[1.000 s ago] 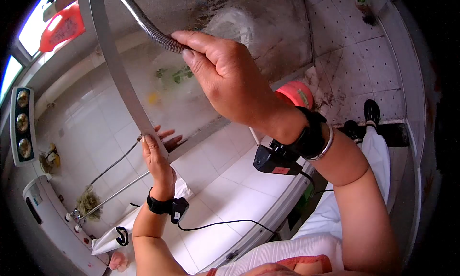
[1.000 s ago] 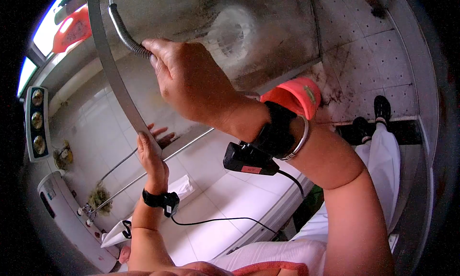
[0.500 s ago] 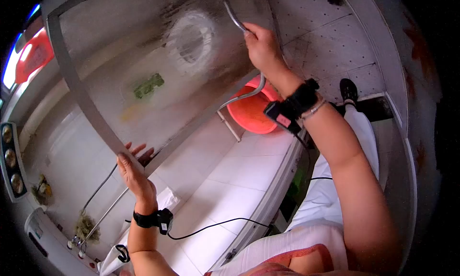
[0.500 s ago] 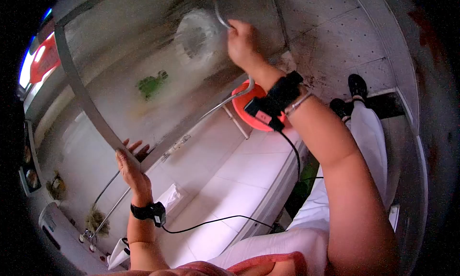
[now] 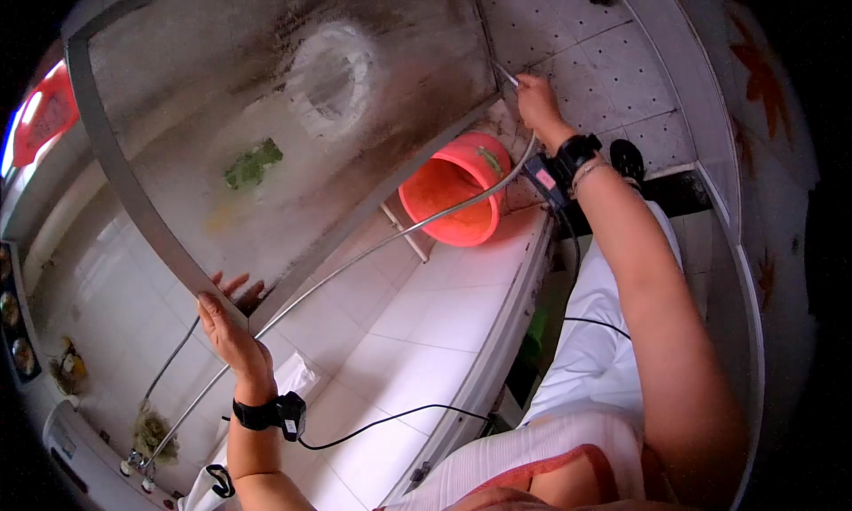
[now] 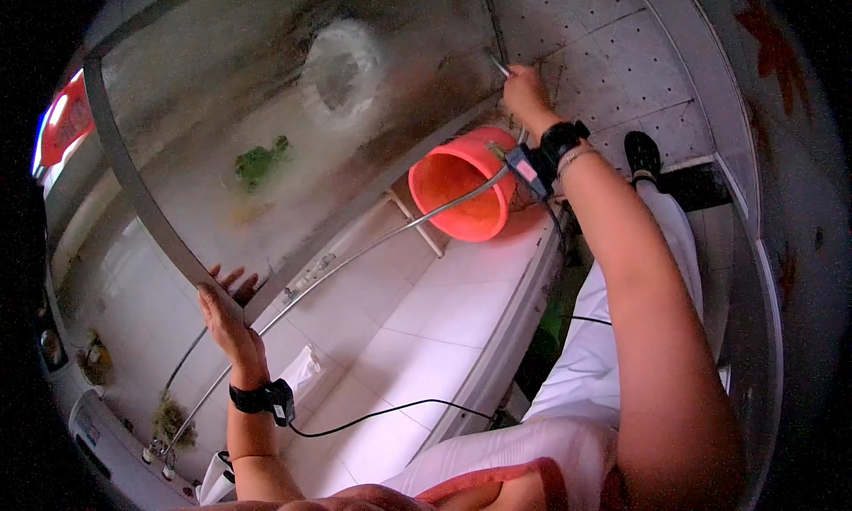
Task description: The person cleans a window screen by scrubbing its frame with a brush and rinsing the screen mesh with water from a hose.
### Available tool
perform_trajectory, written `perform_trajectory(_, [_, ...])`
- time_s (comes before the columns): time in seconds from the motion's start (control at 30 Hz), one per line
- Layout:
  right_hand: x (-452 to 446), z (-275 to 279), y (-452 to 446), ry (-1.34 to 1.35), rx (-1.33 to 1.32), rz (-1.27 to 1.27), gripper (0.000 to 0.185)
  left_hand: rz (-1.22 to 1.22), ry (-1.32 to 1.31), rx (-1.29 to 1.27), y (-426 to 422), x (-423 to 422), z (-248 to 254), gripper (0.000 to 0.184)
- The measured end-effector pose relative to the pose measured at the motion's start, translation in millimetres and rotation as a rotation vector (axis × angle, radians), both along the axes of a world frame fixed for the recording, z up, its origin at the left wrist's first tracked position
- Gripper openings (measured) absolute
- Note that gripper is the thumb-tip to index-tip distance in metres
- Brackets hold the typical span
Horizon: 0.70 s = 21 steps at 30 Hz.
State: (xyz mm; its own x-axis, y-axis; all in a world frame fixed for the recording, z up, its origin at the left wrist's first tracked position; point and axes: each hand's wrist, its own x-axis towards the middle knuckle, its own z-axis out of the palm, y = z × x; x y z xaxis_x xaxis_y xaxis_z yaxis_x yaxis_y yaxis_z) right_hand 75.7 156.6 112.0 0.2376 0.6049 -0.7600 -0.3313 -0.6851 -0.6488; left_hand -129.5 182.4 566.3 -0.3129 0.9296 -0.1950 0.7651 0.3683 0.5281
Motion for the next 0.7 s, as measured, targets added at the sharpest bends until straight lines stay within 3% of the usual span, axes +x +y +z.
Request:
perform_trajectory(0.07, [7,-3,15,-0.167,0.114,-0.011,0.028,-0.033,-0.025,0.006,0,1,0,0.045])
perform_trajectory(0.13, [13,5,23,-0.16,0.135,-0.094,0.029,-0.025,-0.018,0.013,1,5,-1,0.044])
perform_trajectory(0.2, [25,14,26,0.026,-0.109,-0.019,0.026,-0.017,-0.019,0.024,1,6,-1,0.043])
perform_trajectory(0.23, [20,-4,15,-0.064,0.024,0.059,0.024,-0.012,-0.005,0.027,1,6,-1,0.043])
perform_trajectory(0.3, [2,-23,-13,-0.063,0.047,0.069,0.023,-0.006,0.0,0.035,1,6,0,0.042])
perform_trajectory(0.47, [-33,9,-56,-0.137,0.163,0.139,0.021,-0.023,-0.046,-0.014,1,0,3,0.044])
perform_trajectory(0.53, [-36,21,-58,-0.097,-0.007,0.052,0.027,-0.032,-0.051,-0.013,1,-2,3,0.044])
perform_trajectory(0.7, [-26,70,-61,0.048,-0.085,0.074,0.027,-0.051,-0.115,0.017,1,-5,7,0.04])
